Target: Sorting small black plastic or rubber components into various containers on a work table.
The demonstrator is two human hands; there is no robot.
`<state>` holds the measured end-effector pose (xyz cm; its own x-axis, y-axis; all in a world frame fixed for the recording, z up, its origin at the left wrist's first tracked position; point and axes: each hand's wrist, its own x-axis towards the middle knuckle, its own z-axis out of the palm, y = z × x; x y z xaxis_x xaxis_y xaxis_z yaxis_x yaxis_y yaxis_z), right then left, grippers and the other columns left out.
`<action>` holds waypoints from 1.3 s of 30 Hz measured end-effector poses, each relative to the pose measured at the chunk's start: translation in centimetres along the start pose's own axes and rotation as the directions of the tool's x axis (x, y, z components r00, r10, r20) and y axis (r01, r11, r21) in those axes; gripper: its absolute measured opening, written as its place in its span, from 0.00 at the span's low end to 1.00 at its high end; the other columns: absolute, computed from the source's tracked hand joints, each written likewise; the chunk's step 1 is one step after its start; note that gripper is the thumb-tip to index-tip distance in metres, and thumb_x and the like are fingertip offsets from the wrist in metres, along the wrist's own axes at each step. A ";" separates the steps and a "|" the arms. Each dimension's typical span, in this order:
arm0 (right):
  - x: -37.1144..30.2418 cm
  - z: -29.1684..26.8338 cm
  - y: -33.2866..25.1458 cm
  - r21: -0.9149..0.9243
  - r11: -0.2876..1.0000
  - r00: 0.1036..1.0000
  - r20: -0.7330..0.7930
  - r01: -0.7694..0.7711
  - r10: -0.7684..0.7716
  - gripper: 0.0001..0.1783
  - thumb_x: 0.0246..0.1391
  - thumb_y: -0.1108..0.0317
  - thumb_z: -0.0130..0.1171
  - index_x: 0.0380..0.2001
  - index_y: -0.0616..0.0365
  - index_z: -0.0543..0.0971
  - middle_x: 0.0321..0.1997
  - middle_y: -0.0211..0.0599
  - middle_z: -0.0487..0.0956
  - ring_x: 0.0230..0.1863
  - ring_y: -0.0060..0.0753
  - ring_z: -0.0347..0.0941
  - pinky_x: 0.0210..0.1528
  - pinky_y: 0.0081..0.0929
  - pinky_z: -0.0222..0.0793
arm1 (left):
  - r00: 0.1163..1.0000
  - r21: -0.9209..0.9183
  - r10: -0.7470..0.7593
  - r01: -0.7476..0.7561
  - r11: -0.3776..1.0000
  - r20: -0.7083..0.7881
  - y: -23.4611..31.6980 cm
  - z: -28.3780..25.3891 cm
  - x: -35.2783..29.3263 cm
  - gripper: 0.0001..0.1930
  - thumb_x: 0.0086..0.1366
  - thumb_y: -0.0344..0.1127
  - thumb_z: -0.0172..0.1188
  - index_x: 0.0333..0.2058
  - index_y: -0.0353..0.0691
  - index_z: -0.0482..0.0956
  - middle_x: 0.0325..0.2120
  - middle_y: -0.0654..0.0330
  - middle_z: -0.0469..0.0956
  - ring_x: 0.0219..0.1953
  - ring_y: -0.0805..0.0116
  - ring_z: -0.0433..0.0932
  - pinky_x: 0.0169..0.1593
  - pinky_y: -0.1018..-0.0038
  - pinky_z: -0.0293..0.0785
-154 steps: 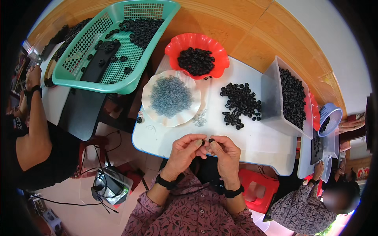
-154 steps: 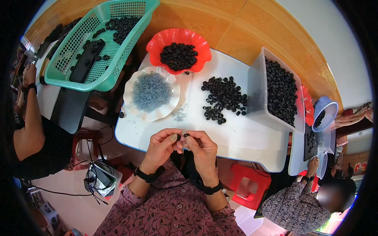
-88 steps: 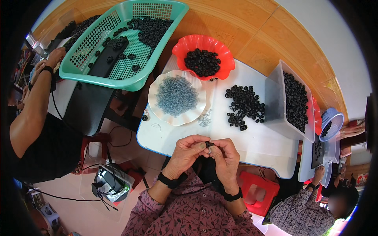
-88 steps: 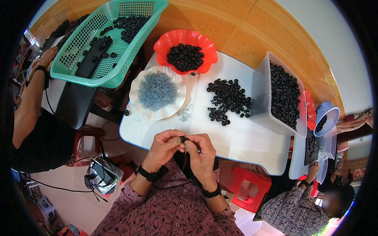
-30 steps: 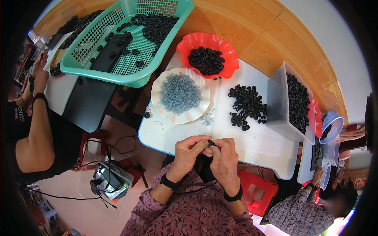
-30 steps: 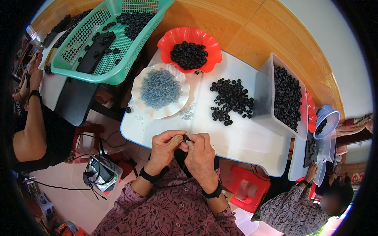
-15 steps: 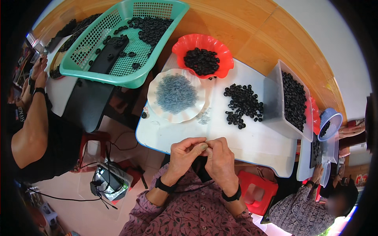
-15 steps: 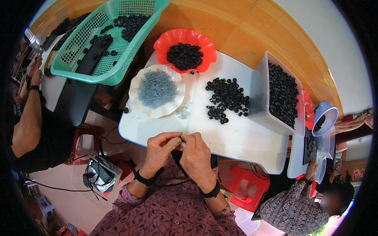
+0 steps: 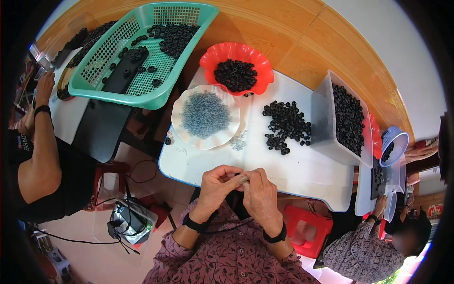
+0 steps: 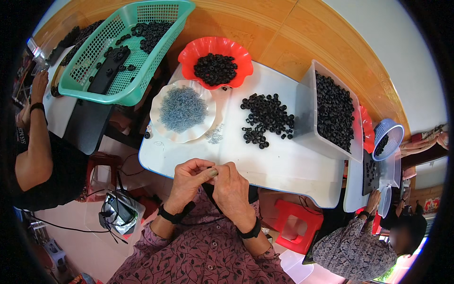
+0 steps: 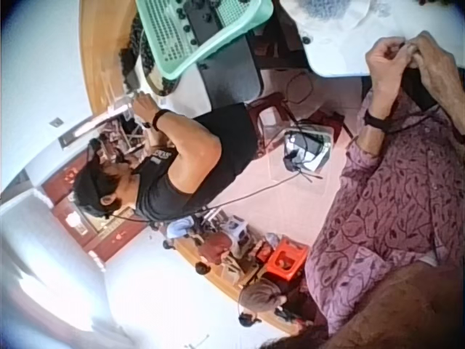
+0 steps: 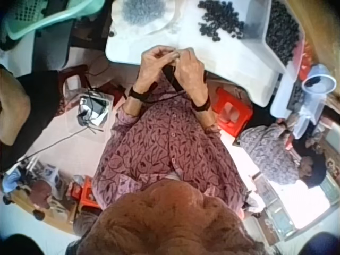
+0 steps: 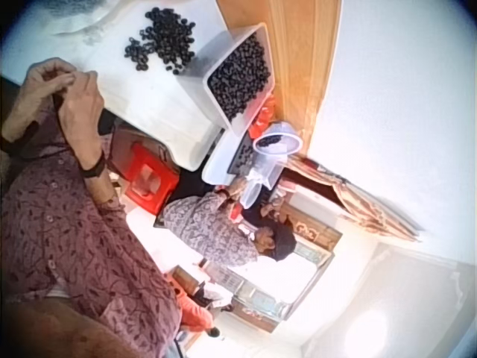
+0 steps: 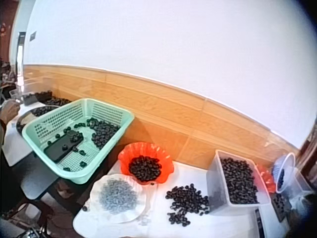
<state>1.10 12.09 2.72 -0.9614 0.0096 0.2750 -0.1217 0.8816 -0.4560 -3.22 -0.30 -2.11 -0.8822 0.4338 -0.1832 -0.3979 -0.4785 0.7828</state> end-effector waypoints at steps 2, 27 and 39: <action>-0.2 0.1 0.2 0.023 1.000 1.000 0.008 -0.016 0.016 0.09 0.49 0.73 0.59 0.34 0.61 0.72 0.31 0.43 0.72 0.27 0.47 0.74 0.26 0.39 0.71 | 1.000 0.005 -0.012 0.011 1.000 0.002 0.0 0.1 0.0 0.08 0.62 0.23 0.60 0.40 0.27 0.77 0.31 0.56 0.80 0.32 0.73 0.80 0.37 0.77 0.80; -0.3 2.5 0.2 0.662 0.694 0.950 0.089 -0.282 0.300 0.28 0.60 0.57 0.57 0.53 0.71 0.66 0.41 0.48 0.77 0.42 0.35 0.75 0.42 0.28 0.70 | 0.960 0.281 0.249 -0.276 0.919 0.128 -0.4 1.7 -0.9 0.09 0.70 0.29 0.47 0.43 0.31 0.74 0.35 0.62 0.77 0.38 0.76 0.75 0.42 0.79 0.74; 0.1 2.8 -1.4 0.813 0.478 0.917 0.164 -0.334 0.363 0.30 0.57 0.64 0.61 0.55 0.71 0.62 0.40 0.44 0.77 0.39 0.26 0.74 0.43 0.22 0.71 | 0.947 0.292 0.314 -0.321 0.901 0.072 -0.8 1.2 -1.4 0.08 0.66 0.24 0.50 0.42 0.31 0.75 0.36 0.64 0.76 0.35 0.78 0.72 0.39 0.81 0.71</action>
<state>0.45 9.53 1.03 -0.9664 0.2518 -0.0519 0.0626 0.0343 -0.9975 -1.33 0.42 -1.80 -0.9419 0.3155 0.1150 -0.0018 -0.3470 0.9379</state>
